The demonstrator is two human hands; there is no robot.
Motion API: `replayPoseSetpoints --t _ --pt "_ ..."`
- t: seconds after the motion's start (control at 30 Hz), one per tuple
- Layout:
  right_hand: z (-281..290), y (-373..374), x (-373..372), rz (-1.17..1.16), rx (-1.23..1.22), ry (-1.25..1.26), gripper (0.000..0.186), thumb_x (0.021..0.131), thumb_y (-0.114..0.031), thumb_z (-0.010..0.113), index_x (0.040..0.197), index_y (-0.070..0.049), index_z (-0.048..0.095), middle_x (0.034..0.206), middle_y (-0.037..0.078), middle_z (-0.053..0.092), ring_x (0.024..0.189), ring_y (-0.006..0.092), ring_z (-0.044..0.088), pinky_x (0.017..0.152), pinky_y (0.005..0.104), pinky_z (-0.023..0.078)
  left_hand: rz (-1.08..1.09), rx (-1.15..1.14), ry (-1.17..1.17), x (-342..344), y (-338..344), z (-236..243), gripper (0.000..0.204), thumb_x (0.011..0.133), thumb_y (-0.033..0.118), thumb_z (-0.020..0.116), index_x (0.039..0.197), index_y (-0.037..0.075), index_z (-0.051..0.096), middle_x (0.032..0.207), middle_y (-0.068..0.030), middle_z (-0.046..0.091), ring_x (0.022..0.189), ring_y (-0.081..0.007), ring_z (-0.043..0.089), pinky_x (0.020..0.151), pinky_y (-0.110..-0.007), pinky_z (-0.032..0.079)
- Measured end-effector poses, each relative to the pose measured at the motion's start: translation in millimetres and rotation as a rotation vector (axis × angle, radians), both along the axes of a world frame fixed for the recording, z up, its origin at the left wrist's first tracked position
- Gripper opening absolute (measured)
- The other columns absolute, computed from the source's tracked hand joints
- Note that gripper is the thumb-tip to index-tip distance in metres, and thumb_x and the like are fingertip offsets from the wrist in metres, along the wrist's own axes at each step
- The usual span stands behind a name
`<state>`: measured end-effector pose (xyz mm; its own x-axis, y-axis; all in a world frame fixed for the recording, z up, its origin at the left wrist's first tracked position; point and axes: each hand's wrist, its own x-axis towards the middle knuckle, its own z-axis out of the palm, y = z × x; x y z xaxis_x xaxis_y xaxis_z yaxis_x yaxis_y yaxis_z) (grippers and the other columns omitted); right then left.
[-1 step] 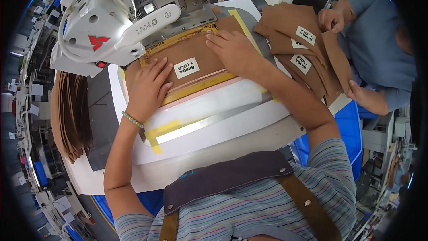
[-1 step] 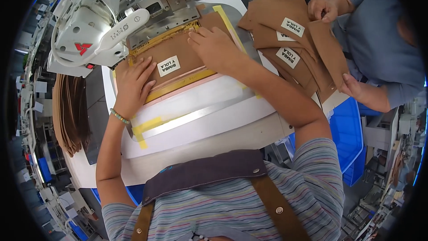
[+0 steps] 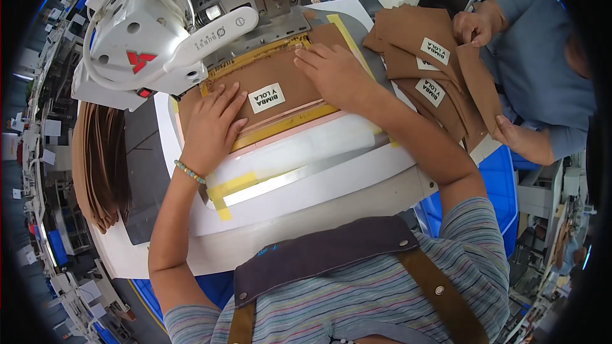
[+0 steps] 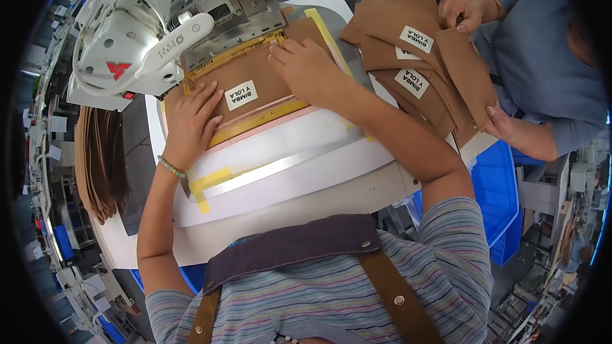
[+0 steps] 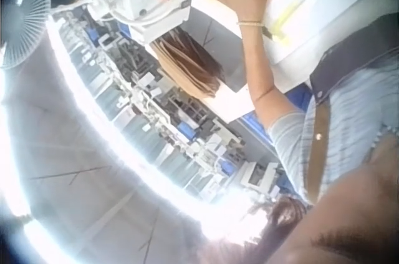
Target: Sewing brand labels onto brown fabric pieces using an industrial sewing machine.
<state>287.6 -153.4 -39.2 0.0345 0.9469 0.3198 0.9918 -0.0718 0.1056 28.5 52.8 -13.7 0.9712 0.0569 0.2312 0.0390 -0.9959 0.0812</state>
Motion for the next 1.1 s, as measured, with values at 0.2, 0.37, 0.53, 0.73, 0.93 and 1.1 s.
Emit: replayPoseSetpoints --t 0.2,0.37,0.53,0.73,0.93,1.1 --pt "5 8 -10 -0.024 -0.034 -0.02 0.042 0.093 -0.012 0.062 0.133 -0.002 0.069 0.147 0.013 0.064 0.13 0.026 0.059 0.095 0.041 0.051 0.021 -0.014 -0.006 -7 1 -6 0.055 0.099 0.021 0.071 0.15 0.007 0.06 0.161 -0.0101 0.055 0.147 -0.0382 0.05 0.12 -0.05 0.04" --pt "3 8 -9 0.003 0.021 -0.081 0.036 0.093 -0.017 0.062 0.125 -0.002 0.07 0.142 0.015 0.067 0.123 0.0252 0.062 0.087 0.0389 0.051 0.021 0.035 0.049 -5 4 -8 0.056 0.1 0.018 0.069 0.153 0.006 0.058 0.164 -0.0104 0.052 0.15 -0.0384 0.046 0.124 -0.051 0.036" --pt "2 13 -16 -0.027 0.017 -0.099 0.037 0.096 -0.02 0.062 0.128 -0.003 0.07 0.142 0.016 0.067 0.126 0.0246 0.063 0.085 0.038 0.052 0.063 0.051 0.081 -8 6 -7 0.057 0.1 0.016 0.069 0.155 0.006 0.056 0.166 -0.0109 0.049 0.151 -0.0393 0.044 0.126 -0.051 0.034" --pt "0 13 -15 -0.02 -0.016 -0.131 0.038 0.099 -0.022 0.061 0.132 -0.004 0.069 0.145 0.015 0.067 0.127 0.0229 0.062 0.085 0.0366 0.052 0.05 0.088 0.082 -10 9 -11 0.058 0.1 0.016 0.07 0.155 0.004 0.055 0.164 -0.012 0.05 0.15 -0.0406 0.045 0.126 -0.05 0.034" --pt "2 15 -14 0.007 0.016 -0.106 0.038 0.097 -0.021 0.062 0.13 -0.004 0.07 0.146 0.013 0.067 0.126 0.0215 0.062 0.085 0.0368 0.052 0.06 0.093 0.057 -3 2 -5 0.057 0.099 0.016 0.071 0.152 0.003 0.056 0.16 -0.0157 0.053 0.146 -0.0417 0.048 0.124 -0.051 0.036" --pt "1 22 -17 0.04 -0.016 -0.023 0.039 0.094 -0.02 0.064 0.129 -0.007 0.071 0.145 0.01 0.067 0.125 0.0215 0.061 0.085 0.0378 0.053 0.069 0.084 0.061 2 -3 0 0.054 0.098 0.018 0.073 0.147 0.003 0.06 0.154 -0.0179 0.057 0.143 -0.0419 0.05 0.12 -0.051 0.04"
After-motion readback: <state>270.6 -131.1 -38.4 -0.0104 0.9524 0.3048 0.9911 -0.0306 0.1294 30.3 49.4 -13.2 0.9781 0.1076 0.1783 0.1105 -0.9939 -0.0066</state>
